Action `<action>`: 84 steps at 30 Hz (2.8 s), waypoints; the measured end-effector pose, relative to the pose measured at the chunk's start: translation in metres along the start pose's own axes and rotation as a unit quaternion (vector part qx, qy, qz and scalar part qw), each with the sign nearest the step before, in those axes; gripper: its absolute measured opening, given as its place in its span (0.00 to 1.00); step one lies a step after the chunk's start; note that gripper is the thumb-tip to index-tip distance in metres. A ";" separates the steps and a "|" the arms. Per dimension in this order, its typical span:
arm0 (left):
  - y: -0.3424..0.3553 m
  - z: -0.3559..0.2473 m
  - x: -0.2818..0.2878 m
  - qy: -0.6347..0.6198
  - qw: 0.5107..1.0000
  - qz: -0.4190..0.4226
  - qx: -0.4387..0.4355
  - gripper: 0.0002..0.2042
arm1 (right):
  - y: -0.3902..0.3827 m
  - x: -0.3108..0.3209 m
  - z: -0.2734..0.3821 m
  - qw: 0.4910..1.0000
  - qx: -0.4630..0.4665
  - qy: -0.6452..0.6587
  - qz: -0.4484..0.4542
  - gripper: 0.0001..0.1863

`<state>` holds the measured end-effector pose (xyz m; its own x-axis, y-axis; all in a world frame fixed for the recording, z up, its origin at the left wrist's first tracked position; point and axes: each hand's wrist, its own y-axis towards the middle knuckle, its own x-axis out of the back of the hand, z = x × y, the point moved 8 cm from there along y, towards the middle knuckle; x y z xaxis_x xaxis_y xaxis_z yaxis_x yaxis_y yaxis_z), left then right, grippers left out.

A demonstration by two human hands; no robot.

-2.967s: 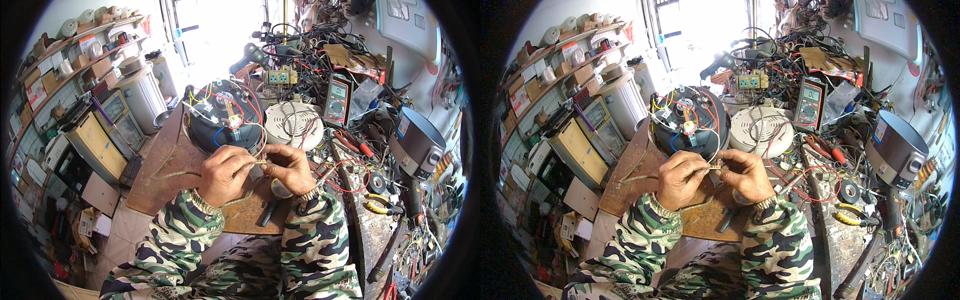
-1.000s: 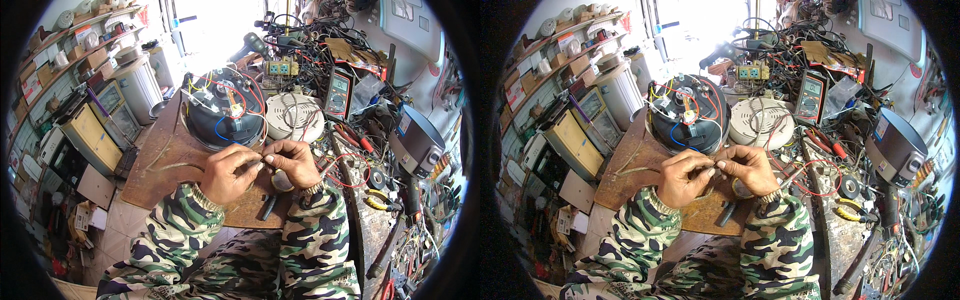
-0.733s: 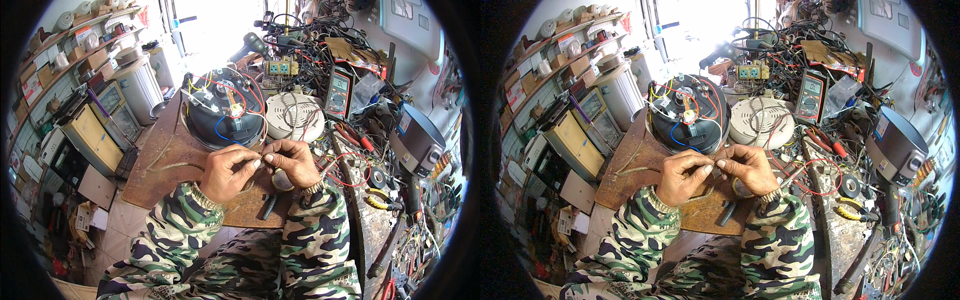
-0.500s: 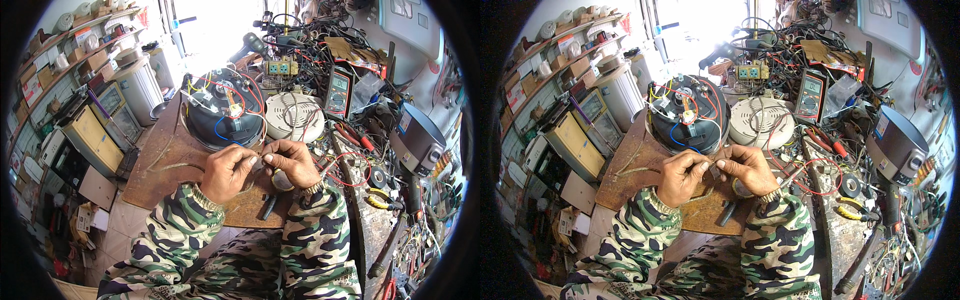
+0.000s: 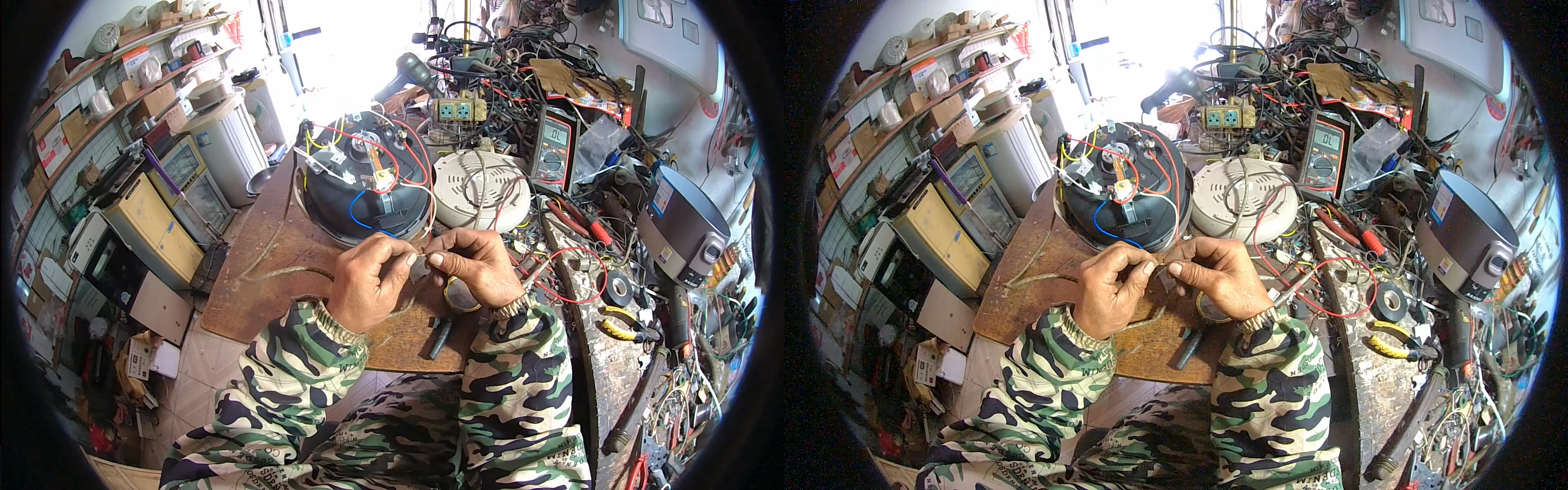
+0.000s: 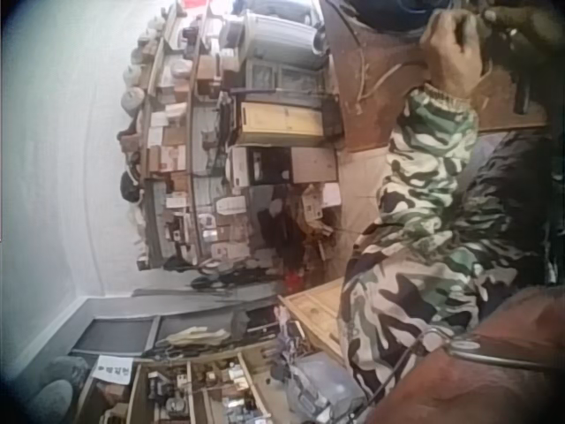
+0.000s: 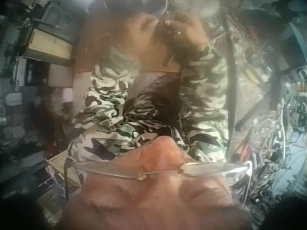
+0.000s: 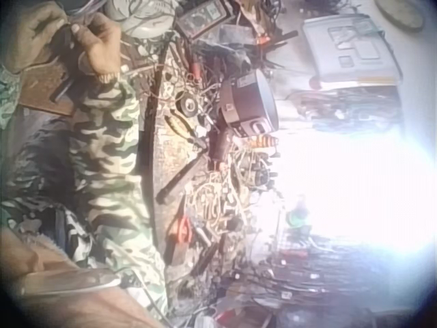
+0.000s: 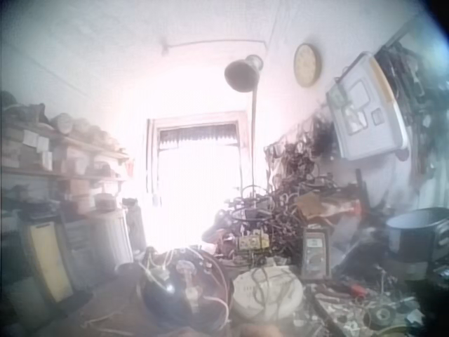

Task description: The person uses a soldering iron to heat and join wires to a small green circuit board. They then connect the board to a larger circular device and test the connection using a multimeter.

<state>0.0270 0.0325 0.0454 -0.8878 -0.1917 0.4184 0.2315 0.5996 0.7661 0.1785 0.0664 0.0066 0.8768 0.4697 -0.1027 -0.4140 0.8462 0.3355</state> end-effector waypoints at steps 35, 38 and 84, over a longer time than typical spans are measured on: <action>0.001 -0.002 -0.004 -0.019 1.000 0.000 -0.016 0.05 | -0.002 0.002 0.001 0.999 0.025 -0.017 -0.027 0.08; -0.002 0.003 0.000 -0.014 0.999 -0.030 -0.004 0.06 | 0.000 0.001 0.000 0.998 0.009 -0.051 -0.039 0.08; -0.025 0.058 -0.017 -0.185 0.972 0.124 0.070 0.05 | -0.334 -0.028 0.116 0.778 0.030 -0.502 -0.377 0.07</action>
<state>0.0134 0.0653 -0.0094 -0.8998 0.2492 0.3582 0.4235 0.6962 0.5795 0.3208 -0.2585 0.0063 0.6255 -0.6134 0.4821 0.2965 0.7585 0.5803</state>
